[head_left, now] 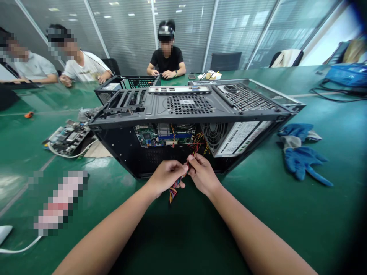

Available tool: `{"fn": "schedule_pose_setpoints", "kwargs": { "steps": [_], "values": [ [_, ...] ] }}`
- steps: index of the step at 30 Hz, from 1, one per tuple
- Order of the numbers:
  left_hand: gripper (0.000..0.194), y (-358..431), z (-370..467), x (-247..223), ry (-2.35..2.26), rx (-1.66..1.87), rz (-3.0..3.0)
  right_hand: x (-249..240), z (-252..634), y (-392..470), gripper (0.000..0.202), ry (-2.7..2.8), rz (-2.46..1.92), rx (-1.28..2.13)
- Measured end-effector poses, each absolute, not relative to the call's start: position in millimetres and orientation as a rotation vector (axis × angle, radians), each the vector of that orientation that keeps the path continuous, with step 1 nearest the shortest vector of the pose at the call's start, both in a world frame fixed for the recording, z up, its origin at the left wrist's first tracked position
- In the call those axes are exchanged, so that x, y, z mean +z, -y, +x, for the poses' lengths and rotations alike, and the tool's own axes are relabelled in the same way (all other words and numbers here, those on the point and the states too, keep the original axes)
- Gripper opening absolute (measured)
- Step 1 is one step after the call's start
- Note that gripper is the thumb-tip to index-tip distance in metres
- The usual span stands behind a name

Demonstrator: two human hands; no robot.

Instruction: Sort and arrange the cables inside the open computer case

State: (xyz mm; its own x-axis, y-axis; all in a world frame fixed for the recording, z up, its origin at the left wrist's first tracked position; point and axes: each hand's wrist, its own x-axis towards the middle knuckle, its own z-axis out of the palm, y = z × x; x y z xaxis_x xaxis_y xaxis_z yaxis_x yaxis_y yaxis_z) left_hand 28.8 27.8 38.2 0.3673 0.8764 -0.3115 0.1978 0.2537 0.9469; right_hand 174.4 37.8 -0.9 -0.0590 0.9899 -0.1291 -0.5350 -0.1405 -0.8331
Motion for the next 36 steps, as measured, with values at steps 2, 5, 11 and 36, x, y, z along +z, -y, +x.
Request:
{"fn": "schedule_pose_setpoints", "kwargs": {
  "steps": [2, 5, 11, 36],
  "values": [
    [0.027, -26.8, 27.9, 40.2, -1.206, 0.616, 1.477, -0.3, 173.2, -37.3, 0.035, 0.741, -0.904, 1.494],
    [0.021, -25.4, 27.7, 40.3, -1.330, 0.658, 1.773, -0.7, 173.2, -37.6, 0.035, 0.775, -0.942, 1.456],
    [0.014, -22.3, 27.9, 37.7, -1.318, 0.785, 2.026, -5.0, 174.6, -37.9, 0.037, 0.903, -0.962, 1.429],
    [0.022, -31.6, 19.8, 47.5, -1.049, 0.378, 1.410, 5.4, 178.6, -33.8, 0.033, 0.785, -0.895, 1.605]
  ]
}}
